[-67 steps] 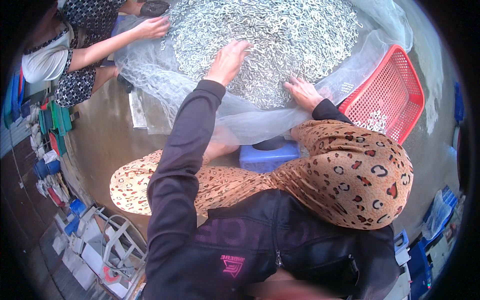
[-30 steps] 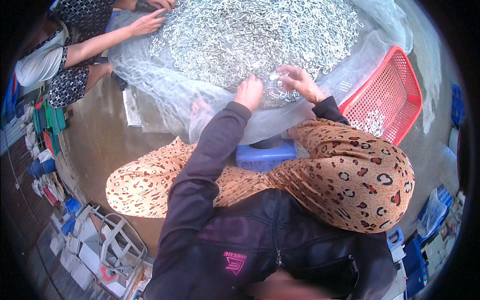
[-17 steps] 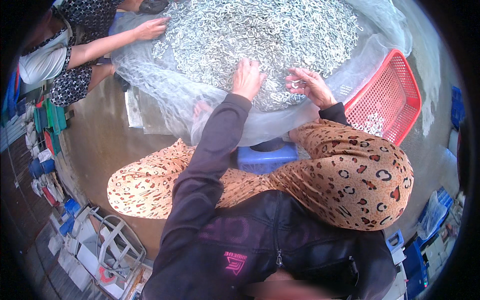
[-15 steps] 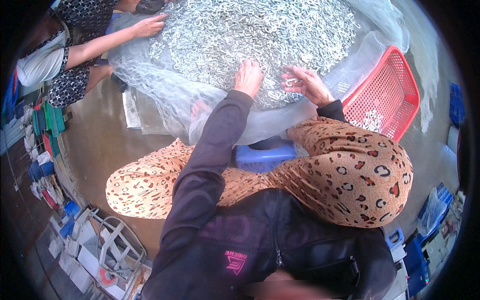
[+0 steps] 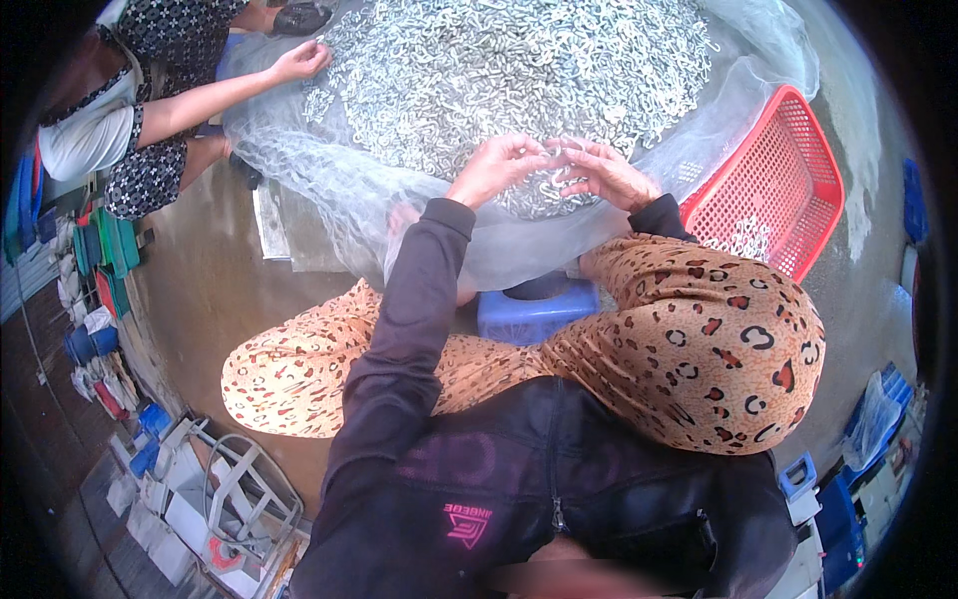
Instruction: The person sits on a low stool and sorts small silver metal parts from a large pile on a plastic sheet. They pick up the parts by hand and place them into a red basket. Other workers are visible in the background performing similar tasks.
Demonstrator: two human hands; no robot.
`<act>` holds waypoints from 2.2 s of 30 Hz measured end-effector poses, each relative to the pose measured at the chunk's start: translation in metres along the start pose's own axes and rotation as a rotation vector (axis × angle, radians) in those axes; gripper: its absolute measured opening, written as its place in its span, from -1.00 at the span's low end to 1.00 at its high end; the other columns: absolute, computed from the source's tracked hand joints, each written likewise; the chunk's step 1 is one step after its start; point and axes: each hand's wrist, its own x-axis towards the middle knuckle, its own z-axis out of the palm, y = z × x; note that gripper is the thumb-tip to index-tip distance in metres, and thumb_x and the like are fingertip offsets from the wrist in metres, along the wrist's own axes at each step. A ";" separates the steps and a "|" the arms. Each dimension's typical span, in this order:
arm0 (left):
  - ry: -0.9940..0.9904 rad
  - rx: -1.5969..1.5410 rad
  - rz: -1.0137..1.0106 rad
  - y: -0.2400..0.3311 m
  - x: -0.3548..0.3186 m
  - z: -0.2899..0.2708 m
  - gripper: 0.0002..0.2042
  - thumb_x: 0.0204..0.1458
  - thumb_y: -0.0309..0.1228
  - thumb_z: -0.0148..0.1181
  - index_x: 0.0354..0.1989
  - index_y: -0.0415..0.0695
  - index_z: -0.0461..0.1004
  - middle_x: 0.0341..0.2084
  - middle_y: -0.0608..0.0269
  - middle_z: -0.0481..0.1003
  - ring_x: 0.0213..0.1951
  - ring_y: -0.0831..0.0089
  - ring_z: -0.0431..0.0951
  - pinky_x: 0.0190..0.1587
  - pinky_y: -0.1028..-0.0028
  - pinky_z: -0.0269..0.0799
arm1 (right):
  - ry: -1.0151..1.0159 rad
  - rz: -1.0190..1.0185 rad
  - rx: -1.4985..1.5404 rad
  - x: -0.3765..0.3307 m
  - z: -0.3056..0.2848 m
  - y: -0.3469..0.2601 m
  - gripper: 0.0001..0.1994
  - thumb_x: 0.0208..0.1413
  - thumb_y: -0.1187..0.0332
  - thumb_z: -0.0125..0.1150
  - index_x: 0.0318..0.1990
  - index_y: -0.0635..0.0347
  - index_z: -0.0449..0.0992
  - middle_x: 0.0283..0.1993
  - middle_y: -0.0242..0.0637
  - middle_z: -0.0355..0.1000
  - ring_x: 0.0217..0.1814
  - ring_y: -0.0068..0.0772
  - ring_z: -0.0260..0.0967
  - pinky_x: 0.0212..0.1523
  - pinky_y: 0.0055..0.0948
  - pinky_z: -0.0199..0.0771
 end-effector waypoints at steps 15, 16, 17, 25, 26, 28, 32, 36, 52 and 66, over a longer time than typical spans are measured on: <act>0.246 0.277 0.256 0.019 0.004 0.020 -0.73 -0.05 -0.55 0.17 -0.12 -0.21 0.48 -0.47 0.21 0.50 -0.47 0.49 0.54 -0.38 0.51 0.44 | 0.220 -0.067 -0.173 0.003 -0.003 -0.004 -0.84 0.11 0.30 0.16 -0.30 0.21 0.51 -0.52 -0.42 0.41 -0.55 -0.69 0.26 -0.64 -0.70 0.17; 0.260 0.220 0.206 0.022 0.003 0.021 -0.71 -0.06 -0.56 0.16 -0.10 -0.23 0.46 -0.47 0.16 0.51 -0.46 0.45 0.55 -0.37 0.48 0.44 | 0.214 -0.076 -0.119 0.002 -0.003 -0.004 -0.85 0.11 0.31 0.16 -0.31 0.21 0.52 -0.52 -0.42 0.41 -0.55 -0.69 0.26 -0.64 -0.70 0.17; 0.274 0.161 0.156 0.026 0.002 0.022 -0.69 -0.07 -0.58 0.16 -0.09 -0.24 0.45 -0.47 0.11 0.52 -0.45 0.40 0.57 -0.36 0.45 0.45 | 0.217 -0.104 -0.066 0.001 -0.002 -0.005 -0.86 0.11 0.32 0.17 -0.31 0.21 0.52 -0.52 -0.43 0.40 -0.55 -0.69 0.26 -0.64 -0.70 0.17; 0.412 0.349 0.366 0.018 0.004 0.034 -0.65 -0.02 -0.61 0.09 0.00 -0.25 0.37 -0.49 0.21 0.50 -0.43 0.52 0.55 -0.38 0.53 0.46 | 0.427 -0.226 -0.080 0.000 0.000 -0.004 -0.90 0.09 0.35 0.21 -0.33 0.16 0.52 -0.51 -0.45 0.41 -0.54 -0.71 0.27 -0.65 -0.70 0.14; 0.441 0.375 0.343 0.013 0.008 0.030 -0.67 -0.01 -0.61 0.07 -0.01 -0.23 0.38 -0.48 0.17 0.48 -0.48 0.50 0.53 -0.39 0.52 0.46 | 0.486 -0.266 0.009 0.000 -0.001 -0.004 -0.87 0.08 0.33 0.22 -0.32 0.20 0.53 -0.48 -0.43 0.41 -0.51 -0.70 0.27 -0.60 -0.69 0.16; 0.475 0.493 0.378 0.003 0.009 0.026 -0.68 0.01 -0.59 0.06 -0.01 -0.22 0.39 -0.47 0.18 0.46 -0.52 0.50 0.51 -0.40 0.53 0.45 | 0.486 -0.271 0.018 -0.002 -0.002 -0.002 -0.86 0.09 0.34 0.21 -0.32 0.23 0.52 -0.45 -0.42 0.42 -0.48 -0.68 0.28 -0.55 -0.69 0.19; 0.288 0.125 0.215 -0.009 0.003 0.024 -0.70 0.06 -0.53 0.09 0.00 -0.24 0.38 -0.44 0.26 0.45 -0.51 0.56 0.47 -0.37 0.54 0.44 | 0.326 -0.224 0.062 -0.004 -0.002 0.003 -0.81 0.14 0.39 0.12 -0.19 0.33 0.50 -0.33 -0.33 0.47 -0.40 -0.59 0.34 -0.43 -0.62 0.31; 0.206 -0.121 0.071 -0.002 0.000 0.028 -0.57 0.04 -0.53 0.12 0.12 -0.22 0.25 -0.44 0.33 0.45 -0.44 0.59 0.47 -0.32 0.58 0.41 | 0.194 -0.175 0.127 -0.002 0.000 0.009 -0.73 0.15 0.37 0.08 -0.08 0.38 0.44 -0.25 -0.26 0.48 -0.32 -0.50 0.41 -0.38 -0.57 0.40; 0.051 -0.278 0.020 -0.055 0.004 0.003 -0.76 0.00 -0.36 -0.11 -0.36 -0.23 0.47 -0.44 0.18 0.45 -0.37 0.40 0.44 -0.33 0.41 0.37 | 0.435 -0.170 0.049 -0.025 -0.041 0.033 -0.81 0.17 0.42 0.02 -0.09 0.25 0.40 -0.26 -0.37 0.41 -0.28 -0.57 0.34 -0.33 -0.65 0.34; -0.319 -0.307 -0.145 -0.020 0.013 0.039 -0.77 0.03 -0.35 -0.05 -0.27 -0.22 0.44 -0.32 0.29 0.41 -0.41 0.54 0.41 -0.48 0.59 0.36 | 0.082 -0.188 0.391 -0.022 -0.038 -0.001 -0.82 0.12 0.44 0.06 -0.17 0.35 0.35 -0.19 -0.06 0.43 -0.45 -0.46 0.39 -0.44 -0.58 0.44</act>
